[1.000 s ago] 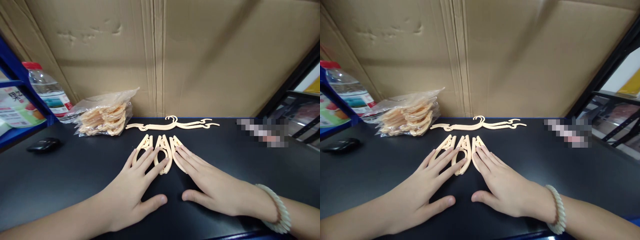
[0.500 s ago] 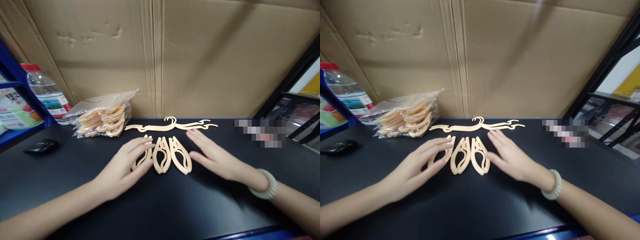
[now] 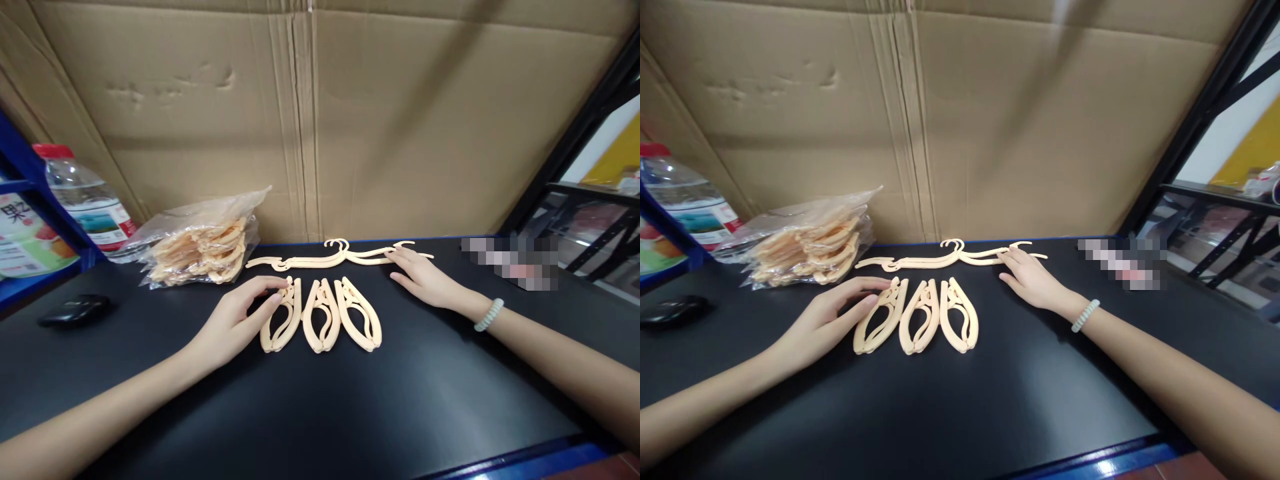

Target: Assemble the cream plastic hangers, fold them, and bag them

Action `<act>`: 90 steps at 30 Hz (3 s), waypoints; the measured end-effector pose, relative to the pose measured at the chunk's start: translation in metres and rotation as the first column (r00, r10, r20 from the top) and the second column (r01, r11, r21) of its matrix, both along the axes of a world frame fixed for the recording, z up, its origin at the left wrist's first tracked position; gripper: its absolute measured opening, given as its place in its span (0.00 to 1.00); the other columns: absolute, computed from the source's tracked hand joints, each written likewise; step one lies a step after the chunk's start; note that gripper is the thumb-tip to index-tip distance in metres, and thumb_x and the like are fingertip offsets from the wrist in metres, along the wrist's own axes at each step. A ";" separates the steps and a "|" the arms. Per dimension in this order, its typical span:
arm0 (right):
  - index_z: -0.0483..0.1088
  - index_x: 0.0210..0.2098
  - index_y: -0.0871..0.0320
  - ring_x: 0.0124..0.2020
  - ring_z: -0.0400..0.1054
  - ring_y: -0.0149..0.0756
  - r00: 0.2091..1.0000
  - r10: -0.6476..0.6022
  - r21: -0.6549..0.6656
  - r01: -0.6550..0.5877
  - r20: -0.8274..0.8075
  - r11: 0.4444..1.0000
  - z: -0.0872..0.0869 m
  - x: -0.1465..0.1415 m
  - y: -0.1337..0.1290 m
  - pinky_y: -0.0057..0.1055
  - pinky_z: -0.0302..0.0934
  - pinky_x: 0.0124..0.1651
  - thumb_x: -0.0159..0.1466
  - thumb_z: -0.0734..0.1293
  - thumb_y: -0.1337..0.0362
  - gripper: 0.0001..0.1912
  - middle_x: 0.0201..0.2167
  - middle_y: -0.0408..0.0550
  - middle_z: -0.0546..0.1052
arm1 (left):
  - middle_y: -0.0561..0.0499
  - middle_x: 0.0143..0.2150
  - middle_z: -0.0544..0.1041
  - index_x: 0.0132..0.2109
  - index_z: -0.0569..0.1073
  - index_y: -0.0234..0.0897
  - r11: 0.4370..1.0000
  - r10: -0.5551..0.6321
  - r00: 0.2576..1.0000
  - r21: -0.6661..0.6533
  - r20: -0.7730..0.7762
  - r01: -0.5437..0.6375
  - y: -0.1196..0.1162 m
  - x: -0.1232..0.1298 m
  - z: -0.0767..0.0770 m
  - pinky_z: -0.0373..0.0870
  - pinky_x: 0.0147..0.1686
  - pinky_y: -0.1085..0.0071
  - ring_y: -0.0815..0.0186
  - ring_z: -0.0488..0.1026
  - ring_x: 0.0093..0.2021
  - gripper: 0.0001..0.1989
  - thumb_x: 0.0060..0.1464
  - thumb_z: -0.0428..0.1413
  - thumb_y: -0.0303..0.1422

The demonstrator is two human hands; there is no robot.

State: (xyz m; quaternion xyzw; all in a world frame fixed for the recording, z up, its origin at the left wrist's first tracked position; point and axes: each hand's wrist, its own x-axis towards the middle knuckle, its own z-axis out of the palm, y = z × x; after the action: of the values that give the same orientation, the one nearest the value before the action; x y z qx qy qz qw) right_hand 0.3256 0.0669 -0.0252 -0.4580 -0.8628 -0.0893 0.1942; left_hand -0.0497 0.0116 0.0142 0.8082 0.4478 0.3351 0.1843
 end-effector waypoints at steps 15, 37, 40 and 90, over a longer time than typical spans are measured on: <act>0.69 0.53 0.61 0.54 0.64 0.49 0.988 0.015 -0.052 -0.024 -0.154 0.998 0.004 -0.004 -0.008 0.50 0.61 0.57 0.68 0.57 0.59 0.20 0.50 0.60 0.70 | 0.46 0.51 0.75 0.49 0.72 0.40 1.000 0.006 1.000 -0.019 0.026 -0.006 0.000 -0.001 0.001 0.68 0.52 0.60 0.55 0.71 0.51 0.17 0.61 0.48 0.45; 0.69 0.36 0.58 0.32 0.68 0.36 0.924 -0.040 -0.114 -0.004 -0.381 0.993 0.018 -0.012 -0.015 0.32 0.62 0.35 0.67 0.60 0.62 0.08 0.32 0.47 0.75 | 0.47 0.46 0.78 0.44 0.74 0.40 0.993 0.102 0.987 -0.066 0.127 -0.094 -0.008 0.003 0.006 0.71 0.49 0.61 0.54 0.75 0.46 0.17 0.58 0.51 0.47; 0.69 0.37 0.57 0.29 0.68 0.35 0.898 -0.058 -0.072 0.029 -0.437 0.997 0.025 -0.013 -0.019 0.32 0.61 0.33 0.67 0.60 0.62 0.08 0.30 0.46 0.75 | 0.46 0.46 0.78 0.44 0.73 0.40 0.984 0.147 0.955 -0.132 0.257 -0.116 -0.007 0.004 0.007 0.72 0.51 0.60 0.53 0.74 0.49 0.17 0.55 0.55 0.47; 0.67 0.38 0.55 0.31 0.68 0.34 0.887 0.106 0.108 -0.064 -0.450 0.992 0.037 -0.048 -0.061 0.32 0.66 0.35 0.67 0.62 0.66 0.03 0.32 0.45 0.73 | 0.46 0.49 0.77 0.61 0.66 0.39 0.971 0.093 0.972 -0.237 0.216 -0.040 -0.035 0.017 0.011 0.72 0.46 0.64 0.58 0.74 0.46 0.27 0.57 0.53 0.44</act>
State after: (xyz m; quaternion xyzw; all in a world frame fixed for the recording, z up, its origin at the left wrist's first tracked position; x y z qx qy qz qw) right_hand 0.2779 0.0056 0.0115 -0.4188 -0.8077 -0.0098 0.4148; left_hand -0.0331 -0.0237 0.0248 0.7224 0.4870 0.3762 0.3153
